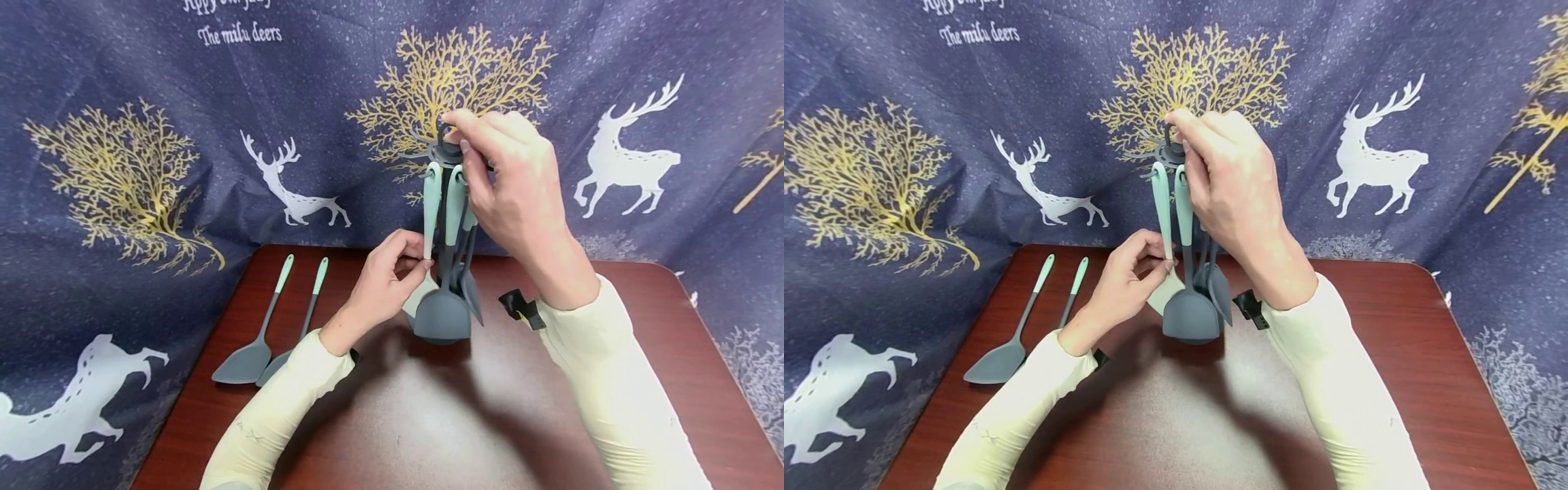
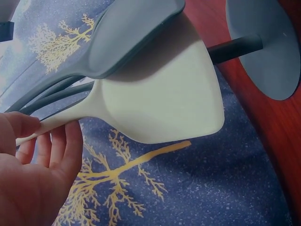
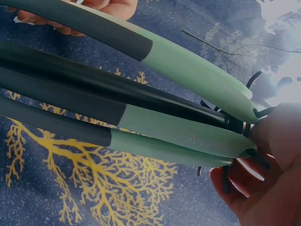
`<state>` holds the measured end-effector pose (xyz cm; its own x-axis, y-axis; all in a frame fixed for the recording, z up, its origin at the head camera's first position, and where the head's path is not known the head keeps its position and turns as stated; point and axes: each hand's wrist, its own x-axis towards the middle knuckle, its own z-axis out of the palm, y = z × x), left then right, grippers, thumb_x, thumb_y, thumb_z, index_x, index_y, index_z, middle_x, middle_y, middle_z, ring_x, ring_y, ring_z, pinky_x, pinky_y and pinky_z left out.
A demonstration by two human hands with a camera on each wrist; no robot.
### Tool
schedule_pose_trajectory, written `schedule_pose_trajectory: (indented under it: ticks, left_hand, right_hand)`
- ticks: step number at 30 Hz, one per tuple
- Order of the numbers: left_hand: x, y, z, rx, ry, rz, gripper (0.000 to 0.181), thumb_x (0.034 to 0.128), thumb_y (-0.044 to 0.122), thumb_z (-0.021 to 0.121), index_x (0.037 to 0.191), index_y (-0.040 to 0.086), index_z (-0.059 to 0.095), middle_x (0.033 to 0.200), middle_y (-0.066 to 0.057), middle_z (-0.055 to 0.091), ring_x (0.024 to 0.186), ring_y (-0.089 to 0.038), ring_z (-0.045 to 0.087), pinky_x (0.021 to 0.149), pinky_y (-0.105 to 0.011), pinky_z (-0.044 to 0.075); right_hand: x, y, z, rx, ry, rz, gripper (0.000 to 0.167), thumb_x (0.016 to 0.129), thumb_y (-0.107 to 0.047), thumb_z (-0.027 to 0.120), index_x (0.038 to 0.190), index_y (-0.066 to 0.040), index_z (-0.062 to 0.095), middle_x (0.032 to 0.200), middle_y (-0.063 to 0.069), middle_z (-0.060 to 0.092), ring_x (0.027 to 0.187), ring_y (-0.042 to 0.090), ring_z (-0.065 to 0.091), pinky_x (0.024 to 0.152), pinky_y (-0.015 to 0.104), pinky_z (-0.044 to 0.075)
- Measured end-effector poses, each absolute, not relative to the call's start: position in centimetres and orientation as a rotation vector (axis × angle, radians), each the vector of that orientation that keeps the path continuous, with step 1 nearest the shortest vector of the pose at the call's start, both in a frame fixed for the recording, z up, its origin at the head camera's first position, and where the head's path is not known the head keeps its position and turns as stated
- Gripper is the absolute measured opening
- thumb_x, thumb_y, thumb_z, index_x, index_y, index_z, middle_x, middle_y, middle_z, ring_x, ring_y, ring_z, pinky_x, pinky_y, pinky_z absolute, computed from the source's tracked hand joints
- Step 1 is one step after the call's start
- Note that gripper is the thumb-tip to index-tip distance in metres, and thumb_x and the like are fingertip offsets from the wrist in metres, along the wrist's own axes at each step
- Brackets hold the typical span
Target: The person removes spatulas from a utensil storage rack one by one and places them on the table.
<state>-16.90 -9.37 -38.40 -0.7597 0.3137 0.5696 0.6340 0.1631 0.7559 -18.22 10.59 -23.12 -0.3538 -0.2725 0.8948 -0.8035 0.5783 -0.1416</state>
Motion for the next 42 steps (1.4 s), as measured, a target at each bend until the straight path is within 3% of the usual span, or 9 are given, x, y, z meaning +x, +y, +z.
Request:
schedule_pose_trajectory:
  ticks: [42]
  left_hand:
    - [-16.48,-10.30,-38.18,-0.933,-2.104,-1.612,0.015,0.0992,-0.001,0.070,0.112,0.005,0.067,0.105,-0.008,0.065,0.096,-0.021,0.069,0.082,-0.033,0.063]
  right_hand:
    - [-18.25,10.54,-23.12,0.861,-1.913,0.729,0.030,0.108,-0.004,0.051,0.124,-0.003,0.076,0.102,0.012,0.078,0.097,0.034,0.068,0.084,0.046,0.051]
